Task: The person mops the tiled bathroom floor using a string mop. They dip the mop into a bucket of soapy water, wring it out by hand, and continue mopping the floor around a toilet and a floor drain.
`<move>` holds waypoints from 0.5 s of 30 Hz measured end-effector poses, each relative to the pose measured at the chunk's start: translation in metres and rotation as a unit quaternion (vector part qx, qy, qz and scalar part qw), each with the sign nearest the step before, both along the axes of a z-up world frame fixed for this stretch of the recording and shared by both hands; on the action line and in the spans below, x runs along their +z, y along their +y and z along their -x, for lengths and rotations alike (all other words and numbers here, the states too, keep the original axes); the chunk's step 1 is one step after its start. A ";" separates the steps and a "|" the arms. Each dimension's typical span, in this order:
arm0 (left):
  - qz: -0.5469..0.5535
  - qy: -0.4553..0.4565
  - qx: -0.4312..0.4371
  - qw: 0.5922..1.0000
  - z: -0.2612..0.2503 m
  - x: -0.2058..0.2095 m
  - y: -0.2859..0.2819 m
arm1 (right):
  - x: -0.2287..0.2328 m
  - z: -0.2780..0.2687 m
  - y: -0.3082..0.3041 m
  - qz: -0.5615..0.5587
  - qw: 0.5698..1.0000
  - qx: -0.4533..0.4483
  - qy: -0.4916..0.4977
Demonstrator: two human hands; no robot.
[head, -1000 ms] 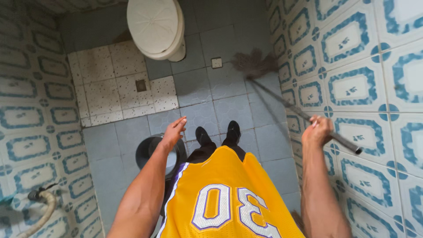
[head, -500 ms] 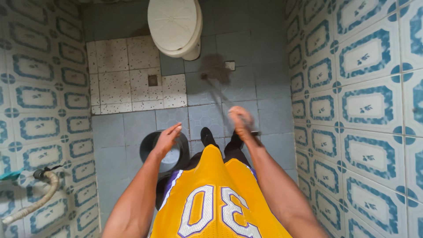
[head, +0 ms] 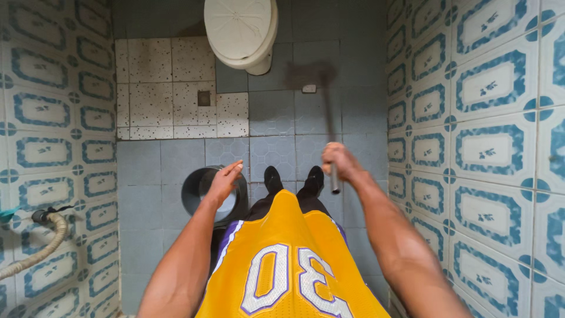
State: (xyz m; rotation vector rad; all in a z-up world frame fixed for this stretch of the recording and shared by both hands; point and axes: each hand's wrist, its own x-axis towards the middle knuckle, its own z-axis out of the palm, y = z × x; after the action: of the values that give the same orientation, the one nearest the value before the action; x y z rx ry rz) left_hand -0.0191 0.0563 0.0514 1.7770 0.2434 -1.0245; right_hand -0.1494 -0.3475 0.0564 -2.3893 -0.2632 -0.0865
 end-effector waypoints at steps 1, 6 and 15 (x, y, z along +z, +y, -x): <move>0.002 0.004 -0.007 1.000 0.000 -0.001 -0.003 | -0.003 0.006 -0.010 -0.213 0.966 -0.116 0.090; 0.000 0.013 -0.040 0.999 -0.004 -0.009 -0.014 | -0.005 0.054 -0.066 -0.122 0.958 -0.219 -0.138; 0.017 0.017 -0.118 0.993 -0.011 -0.025 -0.063 | -0.004 0.215 -0.073 -0.518 0.570 -0.605 -0.203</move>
State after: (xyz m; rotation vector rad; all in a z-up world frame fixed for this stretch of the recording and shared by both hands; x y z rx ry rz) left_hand -0.0085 -0.0068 0.0263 1.7874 0.0370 -1.2199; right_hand -0.3641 -0.4204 0.0525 -0.9042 1.0166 -1.0877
